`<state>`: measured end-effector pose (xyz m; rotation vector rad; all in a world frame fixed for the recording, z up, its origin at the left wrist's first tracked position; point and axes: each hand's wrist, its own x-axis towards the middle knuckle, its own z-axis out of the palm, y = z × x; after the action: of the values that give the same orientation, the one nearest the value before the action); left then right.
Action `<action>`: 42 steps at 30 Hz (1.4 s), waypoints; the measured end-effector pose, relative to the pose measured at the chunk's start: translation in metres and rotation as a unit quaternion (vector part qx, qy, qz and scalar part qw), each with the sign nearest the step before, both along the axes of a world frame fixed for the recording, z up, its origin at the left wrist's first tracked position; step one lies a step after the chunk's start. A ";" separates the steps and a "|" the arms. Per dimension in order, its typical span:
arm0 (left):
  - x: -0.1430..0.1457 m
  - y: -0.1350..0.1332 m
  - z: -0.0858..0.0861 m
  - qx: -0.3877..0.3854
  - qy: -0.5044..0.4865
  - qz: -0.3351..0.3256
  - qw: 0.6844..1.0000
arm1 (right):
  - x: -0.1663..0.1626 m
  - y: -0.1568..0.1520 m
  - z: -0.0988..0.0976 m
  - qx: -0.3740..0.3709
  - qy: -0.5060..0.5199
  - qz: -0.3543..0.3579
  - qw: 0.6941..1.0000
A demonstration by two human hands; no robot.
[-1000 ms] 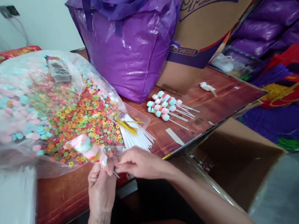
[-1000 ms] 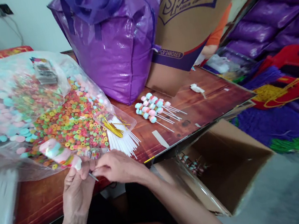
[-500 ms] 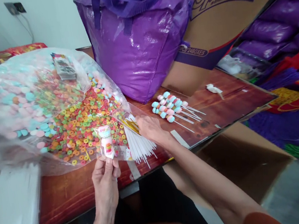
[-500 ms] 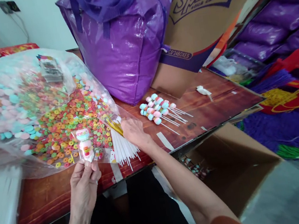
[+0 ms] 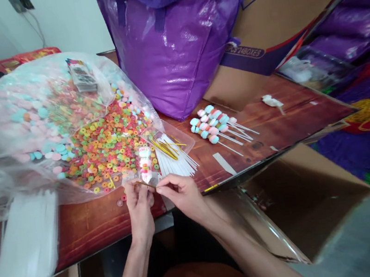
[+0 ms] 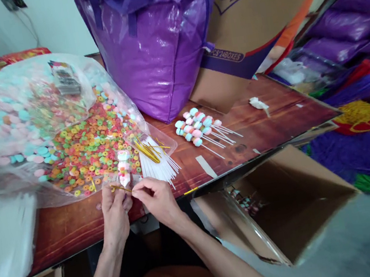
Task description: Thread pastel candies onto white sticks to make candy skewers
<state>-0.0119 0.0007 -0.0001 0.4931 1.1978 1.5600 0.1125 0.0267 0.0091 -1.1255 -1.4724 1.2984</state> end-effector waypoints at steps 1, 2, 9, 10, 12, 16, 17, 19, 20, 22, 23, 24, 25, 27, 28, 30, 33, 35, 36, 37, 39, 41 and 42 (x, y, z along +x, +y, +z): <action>0.002 -0.001 0.000 0.000 0.002 -0.005 1.000 | -0.005 -0.005 -0.004 -0.020 0.016 -0.012 1.000; 0.003 -0.002 -0.001 0.003 0.002 -0.013 1.000 | -0.008 -0.008 -0.007 -0.036 0.030 -0.022 0.999; 0.003 -0.013 -0.007 0.015 0.037 -0.080 0.996 | -0.001 -0.002 -0.005 -0.119 0.089 -0.013 0.989; 0.003 -0.014 -0.007 0.017 0.054 -0.084 0.995 | 0.000 -0.002 -0.004 -0.127 0.092 -0.014 0.988; 0.004 -0.015 -0.007 0.024 0.094 -0.084 0.992 | 0.000 -0.003 -0.002 -0.137 0.100 -0.021 0.985; 0.007 -0.013 -0.005 0.032 0.117 -0.061 0.991 | -0.006 -0.007 -0.005 -0.147 0.112 -0.040 0.982; 0.008 -0.013 -0.005 0.029 0.101 -0.056 0.993 | -0.008 -0.008 -0.006 -0.154 0.123 -0.042 0.979; 0.009 -0.011 -0.002 0.014 0.049 -0.053 0.997 | -0.012 -0.012 -0.010 -0.173 0.160 -0.040 0.971; 0.009 -0.010 0.001 0.003 0.018 -0.058 0.998 | -0.013 -0.013 -0.012 -0.178 0.181 -0.034 0.967; 0.007 -0.009 0.008 -0.028 -0.043 -0.078 0.996 | -0.013 -0.016 -0.014 -0.171 0.207 -0.018 0.963; 0.005 -0.009 0.012 -0.045 -0.071 -0.090 0.992 | -0.012 -0.016 -0.013 -0.158 0.211 -0.007 0.965; 0.003 -0.009 0.017 -0.061 -0.097 -0.107 0.988 | -0.009 -0.016 -0.012 -0.142 0.210 0.005 0.967; 0.001 -0.009 0.021 -0.076 -0.121 -0.127 0.982 | -0.007 -0.016 -0.010 -0.128 0.208 0.022 0.970; -0.004 -0.009 0.029 -0.096 -0.163 -0.174 0.966 | 0.000 -0.013 -0.003 -0.112 0.198 0.070 0.971; -0.007 -0.009 0.032 -0.101 -0.179 -0.198 0.958 | 0.003 -0.011 0.002 -0.107 0.185 0.095 0.972; -0.009 -0.009 0.034 -0.104 -0.185 -0.229 0.950 | 0.007 -0.008 0.009 -0.080 0.131 0.131 0.979; -0.006 -0.010 0.029 -0.082 -0.118 -0.202 0.969 | 0.007 -0.007 0.013 0.042 -0.016 0.104 0.994; -0.002 -0.012 0.023 -0.046 -0.031 -0.141 0.988 | 0.003 -0.009 0.011 0.115 -0.106 0.065 0.986; 0.000 -0.013 0.020 -0.026 0.020 -0.109 0.993 | 0.001 -0.011 0.010 0.132 -0.136 0.048 0.981; 0.002 -0.014 0.017 -0.007 0.073 -0.082 0.994 | -0.001 -0.013 0.008 0.138 -0.155 0.035 0.978; 0.005 -0.016 0.013 0.019 0.164 -0.049 0.985 | -0.004 -0.015 0.007 0.124 -0.162 0.015 0.979; 0.006 -0.018 0.013 0.027 0.196 -0.048 0.979 | -0.006 -0.014 0.007 0.072 -0.123 0.010 0.990; 0.006 -0.018 0.014 0.025 0.185 -0.055 0.981 | -0.006 -0.013 0.007 0.025 -0.086 0.018 0.996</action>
<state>-0.0057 -0.0171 0.0136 0.8981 1.3861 1.4445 0.1065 0.0141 0.0162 -1.2075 -1.6490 1.2056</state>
